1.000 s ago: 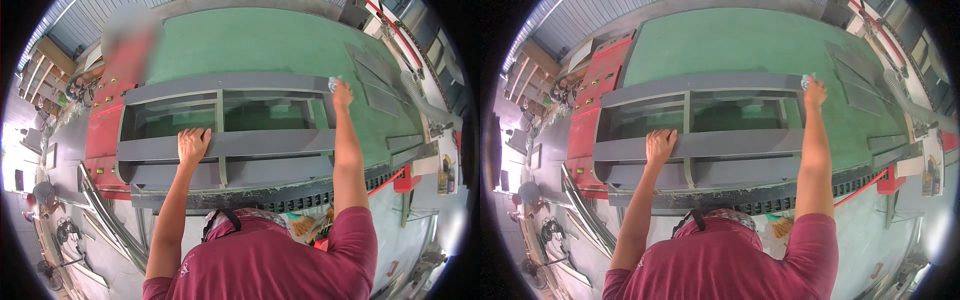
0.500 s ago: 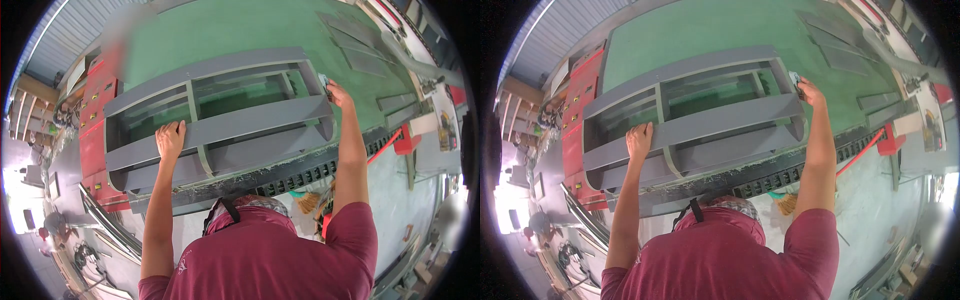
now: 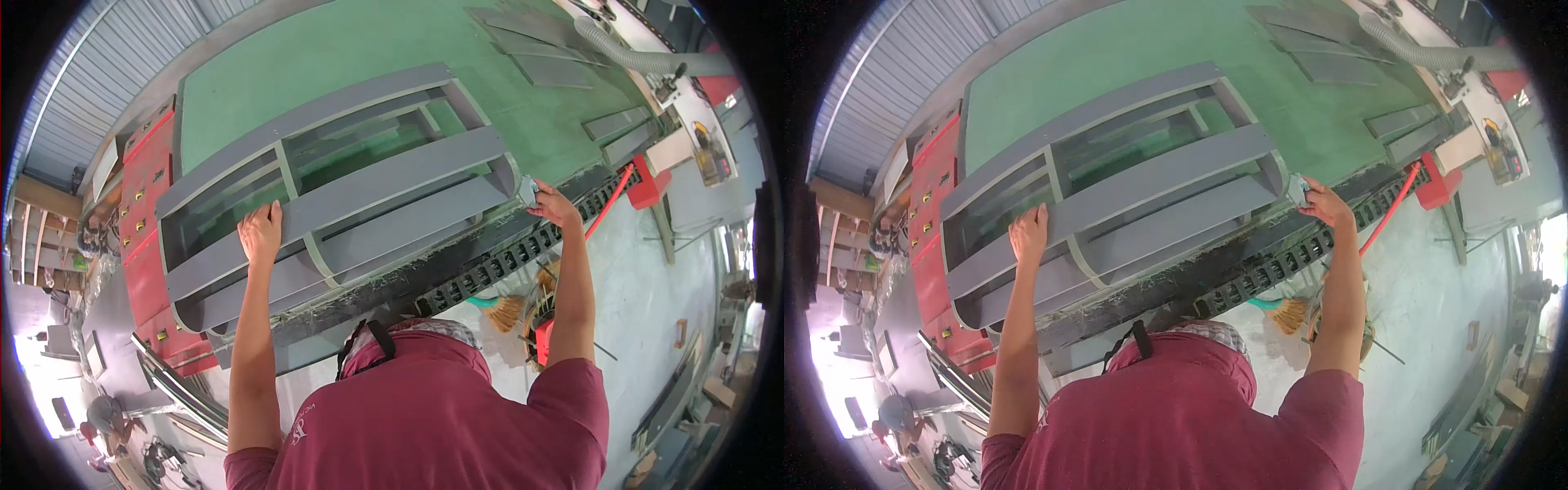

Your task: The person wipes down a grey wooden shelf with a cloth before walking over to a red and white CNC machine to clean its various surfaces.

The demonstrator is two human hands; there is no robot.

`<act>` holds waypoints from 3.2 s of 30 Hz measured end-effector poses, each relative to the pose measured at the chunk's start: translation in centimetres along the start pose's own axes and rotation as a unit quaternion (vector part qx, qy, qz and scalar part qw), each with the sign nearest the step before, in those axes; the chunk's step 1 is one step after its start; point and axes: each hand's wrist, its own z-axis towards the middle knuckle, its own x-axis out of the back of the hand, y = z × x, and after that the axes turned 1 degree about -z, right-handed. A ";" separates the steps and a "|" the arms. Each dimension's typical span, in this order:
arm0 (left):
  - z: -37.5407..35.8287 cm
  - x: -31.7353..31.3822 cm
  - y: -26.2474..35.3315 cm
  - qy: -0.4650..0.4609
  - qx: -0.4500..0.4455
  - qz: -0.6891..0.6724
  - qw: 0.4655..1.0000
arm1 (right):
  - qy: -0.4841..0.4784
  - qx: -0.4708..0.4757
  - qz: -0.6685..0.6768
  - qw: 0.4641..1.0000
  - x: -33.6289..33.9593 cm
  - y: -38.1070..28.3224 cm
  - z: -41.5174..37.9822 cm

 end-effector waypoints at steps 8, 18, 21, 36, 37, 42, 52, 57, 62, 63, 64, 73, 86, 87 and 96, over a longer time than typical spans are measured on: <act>0.0 -0.3 -0.2 -0.006 0.001 0.008 1.000 | 0.073 0.084 -0.047 0.993 -2.9 -3.5 -7.0; -0.2 -0.2 -0.1 -0.004 0.028 0.021 0.999 | 0.335 0.371 -0.522 0.692 -14.3 -5.7 3.8; -0.3 -0.5 -0.7 0.004 0.024 0.020 1.000 | 0.317 0.396 -0.555 0.659 -21.9 -4.4 4.2; -0.3 -0.1 -0.5 0.001 0.023 -0.027 0.999 | -0.038 0.372 -0.323 0.870 -32.5 -2.7 -5.8; -0.3 -0.5 -0.7 0.008 0.018 -0.018 1.000 | 0.049 0.420 -0.404 0.811 -29.7 -2.2 -5.0; -0.3 0.0 -0.3 -0.012 0.028 -0.018 0.999 | 0.317 0.396 -0.486 0.712 -18.4 1.9 -1.4; -0.2 0.1 -0.3 -0.012 0.030 -0.021 0.999 | 0.234 0.374 -0.529 0.725 -27.2 5.7 -2.6; -0.4 -0.1 -0.4 0.007 0.030 -0.027 0.999 | -0.147 0.280 -0.404 0.858 -34.7 5.9 -6.1; -0.6 0.0 -0.6 0.032 0.018 -0.040 0.999 | -0.163 0.220 -0.187 0.943 -35.9 1.1 -6.7; -0.6 0.1 -0.6 0.036 0.016 -0.047 0.998 | -0.080 0.269 -0.200 0.939 -35.9 0.2 -5.3; -0.6 0.1 -0.6 0.042 0.014 -0.054 0.998 | 0.020 0.315 -0.256 0.914 -36.3 -1.0 -4.4; -1.1 -0.6 -1.5 0.082 0.024 -0.049 0.995 | 0.108 0.370 -0.578 0.719 -46.1 -1.5 0.0; -7.3 4.3 -14.3 0.061 0.078 -0.014 0.995 | 0.020 0.406 -0.583 0.703 -61.7 0.6 -0.1; -8.2 5.3 -15.6 0.066 0.088 -0.010 0.994 | 0.008 0.421 -0.578 0.699 -63.2 1.0 0.1; -16.7 11.4 -25.6 0.048 0.154 0.027 0.987 | -0.091 0.489 -0.551 0.670 -77.1 3.8 0.7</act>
